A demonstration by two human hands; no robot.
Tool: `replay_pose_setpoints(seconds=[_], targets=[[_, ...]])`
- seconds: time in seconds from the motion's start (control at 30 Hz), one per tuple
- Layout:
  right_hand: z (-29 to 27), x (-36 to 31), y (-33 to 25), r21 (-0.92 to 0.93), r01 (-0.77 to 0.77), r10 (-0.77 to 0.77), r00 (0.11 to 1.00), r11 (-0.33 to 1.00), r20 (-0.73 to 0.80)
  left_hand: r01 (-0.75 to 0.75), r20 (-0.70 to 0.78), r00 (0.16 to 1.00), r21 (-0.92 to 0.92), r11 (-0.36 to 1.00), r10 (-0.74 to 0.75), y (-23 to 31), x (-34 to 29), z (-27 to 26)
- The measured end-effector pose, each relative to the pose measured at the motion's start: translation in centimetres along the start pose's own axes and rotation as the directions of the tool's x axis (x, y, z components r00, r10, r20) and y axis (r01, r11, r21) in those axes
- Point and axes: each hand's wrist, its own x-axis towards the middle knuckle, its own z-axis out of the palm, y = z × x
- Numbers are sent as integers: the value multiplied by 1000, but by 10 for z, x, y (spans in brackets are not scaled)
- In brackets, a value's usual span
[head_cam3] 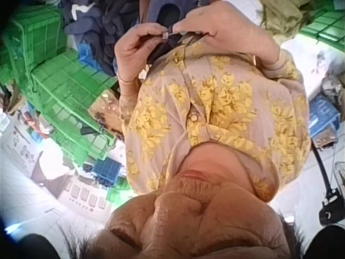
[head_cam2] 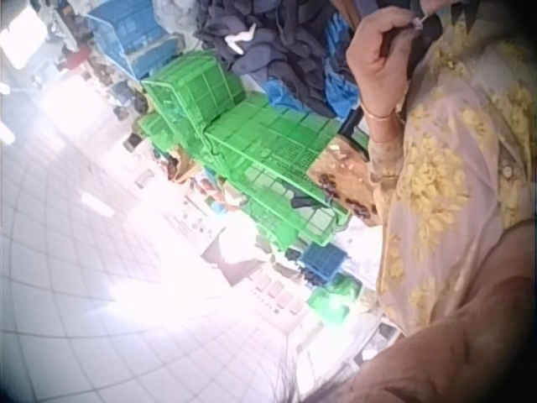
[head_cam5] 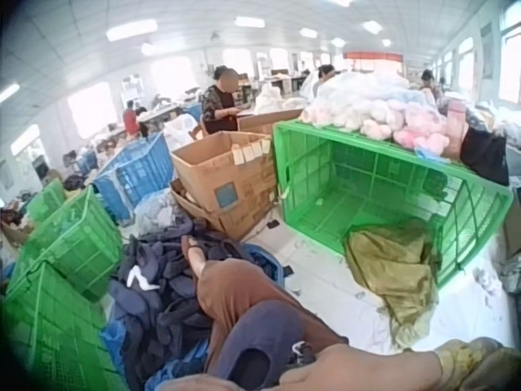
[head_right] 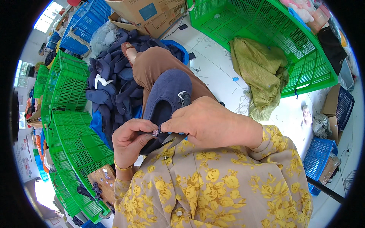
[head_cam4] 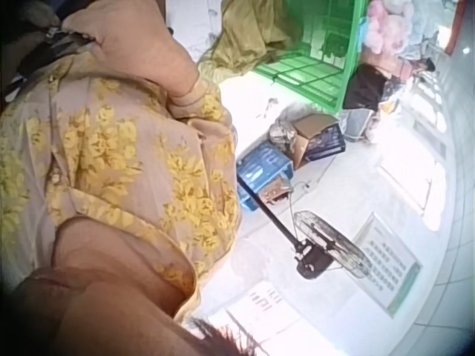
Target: The person sits on the floor and uses a small blue tool to trim loose threads and excess fabric from the opening of a dark blue slip-on shoe. The person repeatedly picks up shoes from a nearby pile, trims the edges, and places them back down.
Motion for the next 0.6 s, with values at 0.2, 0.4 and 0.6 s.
replay_pose_setpoints(seconds=[0.2,0.4,0.6], targets=[[-1,1,0,-19,2,-2,1000,1000,19,11,23,1000,13,1000,-11,1,0,0],[-3,1,-2,-3,-21,21,999,1000,38,28,35,999,-10,1000,-28,0,-1,-1],[-1,1,-1,13,-10,10,999,1000,45,56,19,998,-76,996,-55,-1,-1,1]])
